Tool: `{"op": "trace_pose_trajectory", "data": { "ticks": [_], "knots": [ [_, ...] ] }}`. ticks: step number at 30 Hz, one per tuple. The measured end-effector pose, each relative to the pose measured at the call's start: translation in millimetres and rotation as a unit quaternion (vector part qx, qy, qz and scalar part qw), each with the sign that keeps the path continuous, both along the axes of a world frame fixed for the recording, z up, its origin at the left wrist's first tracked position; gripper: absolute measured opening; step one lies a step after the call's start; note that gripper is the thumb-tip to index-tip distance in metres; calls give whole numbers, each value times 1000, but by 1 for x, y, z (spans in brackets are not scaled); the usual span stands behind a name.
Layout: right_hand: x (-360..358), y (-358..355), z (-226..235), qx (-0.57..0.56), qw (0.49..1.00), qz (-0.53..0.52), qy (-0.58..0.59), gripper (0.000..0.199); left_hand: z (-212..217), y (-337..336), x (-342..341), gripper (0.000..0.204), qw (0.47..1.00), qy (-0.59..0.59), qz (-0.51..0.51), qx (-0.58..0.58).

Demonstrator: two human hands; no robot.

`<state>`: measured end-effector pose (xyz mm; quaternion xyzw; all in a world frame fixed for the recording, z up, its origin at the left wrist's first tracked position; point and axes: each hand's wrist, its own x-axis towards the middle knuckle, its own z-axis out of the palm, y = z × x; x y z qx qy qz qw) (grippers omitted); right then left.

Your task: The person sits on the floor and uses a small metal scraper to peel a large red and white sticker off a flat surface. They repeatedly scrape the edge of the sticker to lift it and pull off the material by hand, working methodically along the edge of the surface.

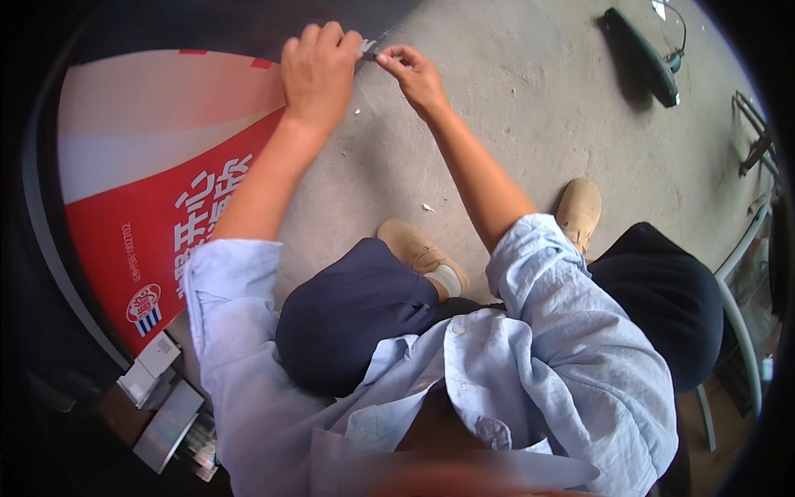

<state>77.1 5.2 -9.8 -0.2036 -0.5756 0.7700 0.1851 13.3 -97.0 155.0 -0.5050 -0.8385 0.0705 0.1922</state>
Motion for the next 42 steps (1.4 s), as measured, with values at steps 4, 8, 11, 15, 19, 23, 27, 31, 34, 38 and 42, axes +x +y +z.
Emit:
{"op": "trace_pose_trajectory", "data": {
  "ticks": [4, 8, 11, 15, 19, 23, 27, 31, 34, 38, 42],
  "knots": [
    [-31, 20, -28, -9, 998, -68, 15, 26, -18, 51, -36, 23, 988, -32, -32, -146],
    [-37, 18, -37, -99, 994, -40, -30, 27, -34, 73, -57, 23, 967, 42, -108, -228],
    [-31, 20, -43, -113, 990, -26, -84, 29, -44, 80, -66, 21, 954, 99, -212, -187],
    [-35, 17, -42, -132, 985, -43, -105, 29, -36, 88, -71, 20, 957, 86, -208, -182],
    [-46, 8, -51, -140, 986, -66, -59, 30, -39, 87, -76, 18, 957, 86, -215, -178],
    [-60, 0, -69, -145, 982, -117, -28, 24, -42, 88, -75, 18, 963, 62, -204, -168],
    [-75, -3, -94, -105, 989, -101, -6, 16, -40, 87, -62, 17, 964, 104, -169, -175],
    [-77, -2, -101, -95, 993, -70, 32, 17, -39, 83, -67, 11, 962, 92, -171, -192],
    [-78, 1, -104, -135, 990, -31, 23, 17, -38, 89, -67, 9, 960, 102, -164, -202],
    [-81, -1, -106, -156, 986, -53, 33, 18, -35, 95, -65, 8, 956, 113, -168, -212],
    [-80, -5, -98, -166, 982, -87, 9, 19, -33, 95, -66, 7, 953, 113, -178, -217]
  ]
}}
